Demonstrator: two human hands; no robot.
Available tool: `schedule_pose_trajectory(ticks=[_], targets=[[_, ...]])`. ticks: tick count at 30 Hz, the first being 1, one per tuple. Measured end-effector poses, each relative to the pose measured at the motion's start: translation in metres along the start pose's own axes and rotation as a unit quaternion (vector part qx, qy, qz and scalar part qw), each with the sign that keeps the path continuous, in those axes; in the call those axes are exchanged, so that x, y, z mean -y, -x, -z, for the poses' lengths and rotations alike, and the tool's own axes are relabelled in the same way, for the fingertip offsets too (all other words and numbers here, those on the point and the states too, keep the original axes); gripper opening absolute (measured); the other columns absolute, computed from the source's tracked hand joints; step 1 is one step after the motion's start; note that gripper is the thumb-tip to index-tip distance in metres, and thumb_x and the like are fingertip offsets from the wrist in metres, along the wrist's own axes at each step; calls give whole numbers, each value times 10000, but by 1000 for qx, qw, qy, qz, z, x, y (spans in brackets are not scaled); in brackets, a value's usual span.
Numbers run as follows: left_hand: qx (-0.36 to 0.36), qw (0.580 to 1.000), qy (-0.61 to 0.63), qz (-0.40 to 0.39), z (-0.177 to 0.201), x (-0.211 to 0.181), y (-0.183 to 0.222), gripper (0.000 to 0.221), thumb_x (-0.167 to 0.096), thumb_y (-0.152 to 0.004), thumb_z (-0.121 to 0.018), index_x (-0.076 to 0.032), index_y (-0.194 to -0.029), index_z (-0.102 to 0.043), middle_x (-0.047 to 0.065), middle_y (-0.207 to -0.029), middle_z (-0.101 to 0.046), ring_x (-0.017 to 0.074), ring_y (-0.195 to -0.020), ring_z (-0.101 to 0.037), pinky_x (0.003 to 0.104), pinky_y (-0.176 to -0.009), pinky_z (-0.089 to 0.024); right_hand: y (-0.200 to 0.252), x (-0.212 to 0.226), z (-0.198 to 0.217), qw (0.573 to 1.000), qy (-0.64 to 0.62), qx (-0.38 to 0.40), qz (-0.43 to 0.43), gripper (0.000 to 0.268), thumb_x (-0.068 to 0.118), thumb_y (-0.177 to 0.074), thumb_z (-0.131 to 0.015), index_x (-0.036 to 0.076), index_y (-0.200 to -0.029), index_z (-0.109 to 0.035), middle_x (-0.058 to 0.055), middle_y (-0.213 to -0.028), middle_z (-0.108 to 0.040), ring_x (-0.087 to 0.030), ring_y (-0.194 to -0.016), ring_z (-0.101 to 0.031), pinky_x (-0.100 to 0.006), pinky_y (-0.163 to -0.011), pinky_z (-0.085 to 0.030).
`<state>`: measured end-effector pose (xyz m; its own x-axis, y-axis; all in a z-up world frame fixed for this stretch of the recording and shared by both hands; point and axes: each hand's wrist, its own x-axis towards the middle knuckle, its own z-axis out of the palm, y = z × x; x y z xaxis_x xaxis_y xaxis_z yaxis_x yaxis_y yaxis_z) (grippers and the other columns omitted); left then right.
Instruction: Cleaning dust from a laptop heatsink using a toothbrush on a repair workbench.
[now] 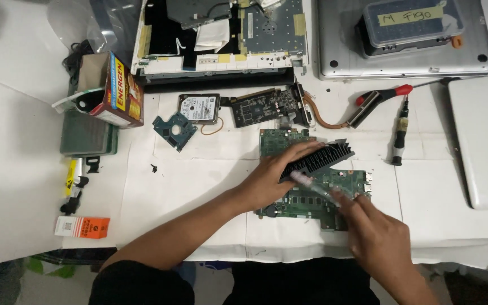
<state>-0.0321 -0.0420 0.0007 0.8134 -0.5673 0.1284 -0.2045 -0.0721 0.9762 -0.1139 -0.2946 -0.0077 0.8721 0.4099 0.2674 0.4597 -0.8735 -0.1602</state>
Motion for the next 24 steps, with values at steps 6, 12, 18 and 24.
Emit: schedule_pose_trajectory(ticks=[6, 12, 18, 24], targets=[[12, 996, -68, 50, 3, -1, 0, 674, -84, -1013, -645, -299, -1571, -332, 107, -1236, -700, 117, -672, -548, 215, -532, -463, -11, -48, 20, 984, 44, -78, -153, 325, 53, -1102, -599, 152, -1403, -671, -25, -1029, -733, -210, -574, -542, -355, -434, -310], [15, 998, -33, 60, 5, 0, -1, 657, -159, -1012, -634, -321, -1569, -323, 142, -1445, -614, 148, -799, -603, 221, -584, -487, -32, -61, 26, 985, -93, -103, -104, 278, 34, -1105, -582, 28, -1380, -619, -32, -688, -497, -171, -547, -409, -361, -521, -340], [-63, 969, 211, 109, 22, -13, -8, 808, -357, -829, -742, -63, -1510, -422, 201, -1557, -464, 341, -1433, -465, 408, -1162, -457, -85, -91, 9, 972, -88, -200, 89, 140, -92, -1112, -577, -42, -1242, -585, -106, -875, -666, -202, -600, -515, -347, -539, -369], [-105, 909, 397, 70, 30, -24, -8, 696, -171, -905, -697, 15, -1509, -407, 277, -1391, -568, 450, -1158, -653, 538, -1018, -586, -128, -85, 1, 955, -19, -202, 217, 279, -35, -1011, -719, 60, -1263, -646, -171, -1058, -661, -290, -779, -612, -380, -612, -451]])
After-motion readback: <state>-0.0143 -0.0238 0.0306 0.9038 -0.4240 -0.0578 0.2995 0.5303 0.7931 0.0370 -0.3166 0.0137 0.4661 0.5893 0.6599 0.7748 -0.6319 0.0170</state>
